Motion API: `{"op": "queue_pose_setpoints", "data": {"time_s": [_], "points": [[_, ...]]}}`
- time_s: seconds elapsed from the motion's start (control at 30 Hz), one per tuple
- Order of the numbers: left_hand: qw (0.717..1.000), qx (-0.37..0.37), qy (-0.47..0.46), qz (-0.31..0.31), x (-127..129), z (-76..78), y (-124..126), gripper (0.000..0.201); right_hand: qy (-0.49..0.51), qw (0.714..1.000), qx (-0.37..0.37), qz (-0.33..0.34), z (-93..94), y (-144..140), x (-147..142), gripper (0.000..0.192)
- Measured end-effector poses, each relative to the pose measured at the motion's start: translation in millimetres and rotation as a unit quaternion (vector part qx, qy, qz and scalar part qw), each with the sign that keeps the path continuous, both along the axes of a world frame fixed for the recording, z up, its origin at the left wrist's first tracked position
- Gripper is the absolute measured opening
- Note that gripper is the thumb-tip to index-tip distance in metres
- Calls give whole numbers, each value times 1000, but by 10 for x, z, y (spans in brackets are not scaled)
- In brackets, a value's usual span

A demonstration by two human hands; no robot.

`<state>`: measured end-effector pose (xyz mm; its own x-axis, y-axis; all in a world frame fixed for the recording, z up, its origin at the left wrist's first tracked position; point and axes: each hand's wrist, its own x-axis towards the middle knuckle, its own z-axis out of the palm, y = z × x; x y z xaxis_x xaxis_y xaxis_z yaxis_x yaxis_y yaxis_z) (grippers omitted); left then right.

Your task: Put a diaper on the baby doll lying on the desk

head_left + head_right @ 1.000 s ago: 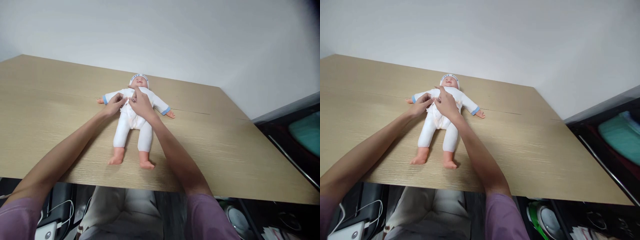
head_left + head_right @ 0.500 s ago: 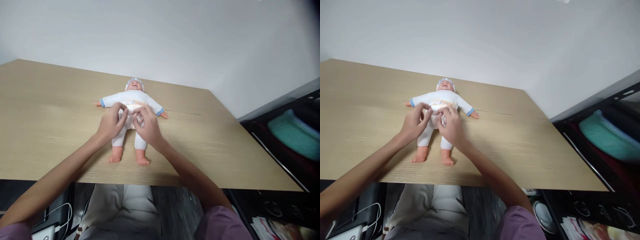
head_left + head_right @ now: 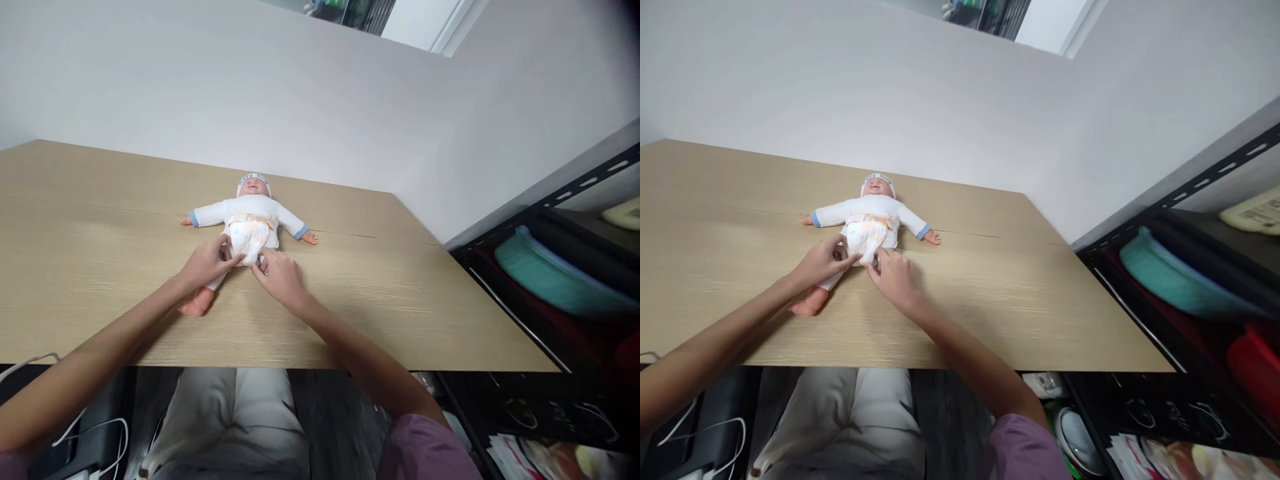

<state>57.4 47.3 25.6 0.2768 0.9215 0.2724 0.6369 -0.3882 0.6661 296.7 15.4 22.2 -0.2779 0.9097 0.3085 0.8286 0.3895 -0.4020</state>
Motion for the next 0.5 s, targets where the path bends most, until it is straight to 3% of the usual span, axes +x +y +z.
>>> {"op": "queue_pose_setpoints", "data": {"time_s": [0.2, 0.4, 0.5], "points": [[999, 8, 20, -25, 20, -42, -2, 50, 14, 999, 35, 5, -150, -28, -60, 13], [994, 90, -8, -57, 4, -50, -28, 37, 26, 997, 66, 28, -172, -84, -34, 12], [994, 89, -21, -64, 15, -32, -40, 35, 46, 996, 65, 36, -168, -98, -39, 11]]}}
